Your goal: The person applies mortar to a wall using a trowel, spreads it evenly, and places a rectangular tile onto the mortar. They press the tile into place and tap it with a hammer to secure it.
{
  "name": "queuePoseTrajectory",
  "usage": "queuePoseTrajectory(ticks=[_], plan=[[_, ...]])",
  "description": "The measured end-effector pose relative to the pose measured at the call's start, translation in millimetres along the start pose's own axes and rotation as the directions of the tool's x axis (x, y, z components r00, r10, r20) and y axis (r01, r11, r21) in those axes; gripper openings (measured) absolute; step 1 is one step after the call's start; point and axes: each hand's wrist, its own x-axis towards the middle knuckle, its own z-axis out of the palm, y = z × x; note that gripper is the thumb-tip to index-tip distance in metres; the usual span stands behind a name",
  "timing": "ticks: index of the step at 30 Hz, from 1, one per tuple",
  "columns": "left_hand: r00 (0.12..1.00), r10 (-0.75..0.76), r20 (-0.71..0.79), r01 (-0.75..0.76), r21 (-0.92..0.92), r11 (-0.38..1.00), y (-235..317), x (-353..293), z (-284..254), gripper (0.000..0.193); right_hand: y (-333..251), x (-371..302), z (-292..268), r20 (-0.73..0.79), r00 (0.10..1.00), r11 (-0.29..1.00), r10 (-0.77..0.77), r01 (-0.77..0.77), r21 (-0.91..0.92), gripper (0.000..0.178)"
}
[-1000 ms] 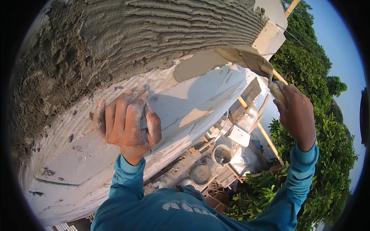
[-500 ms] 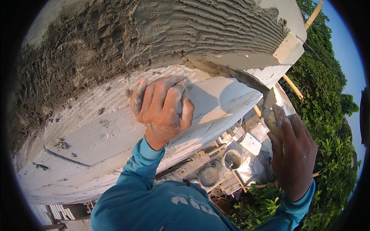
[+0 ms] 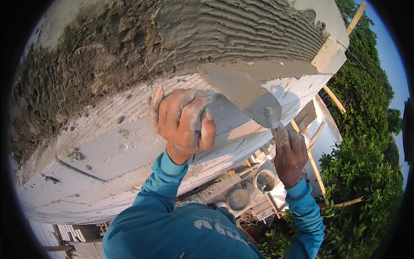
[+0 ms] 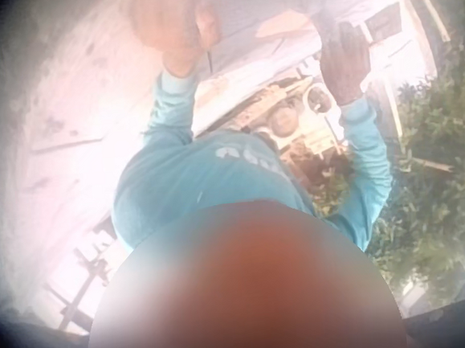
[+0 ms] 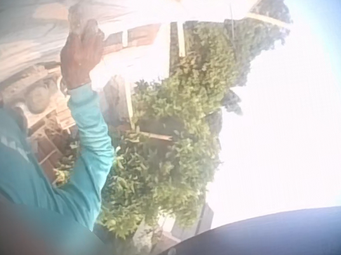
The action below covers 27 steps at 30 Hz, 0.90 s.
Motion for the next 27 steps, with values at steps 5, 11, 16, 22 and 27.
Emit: queuePoseTrajectory(ticks=[5, 11, 16, 22, 27], plan=[[1.0, -0.01, -0.029, 0.005, -0.166, 0.986, -4.7, -5.9, -14.2, 0.019, 17.2, -28.4, -10.5, -0.017, 0.998, 0.995, -0.055, 0.056, 0.079, 0.05], [0.999, -0.021, -0.039, 0.014, -0.161, 0.987, -4.9, -9.5, -11.8, 0.021, 26.6, 9.4, -15.2, -0.084, 0.996, 0.987, 0.002, 0.011, 0.16, 0.045], [0.998, -0.035, -0.057, 0.023, -0.212, 0.977, -5.0, -12.9, -13.6, 0.026, 36.9, 43.7, -25.1, 0.098, 0.994, 0.976, -0.04, 0.017, 0.217, 0.047], [0.994, -0.084, -0.071, 0.065, -0.237, 0.969, -11.0, -21.0, -22.6, 0.037, 36.4, 67.2, -60.9, 0.165, 0.98, 0.949, -0.108, 0.052, 0.312, 0.046], [0.979, -0.175, -0.106, 0.149, -0.214, 0.965, -11.2, -23.9, -25.4, 0.054, 47.5, 62.1, -41.0, 0.028, 0.986, 0.985, -0.164, 0.163, 0.05, 0.046]])
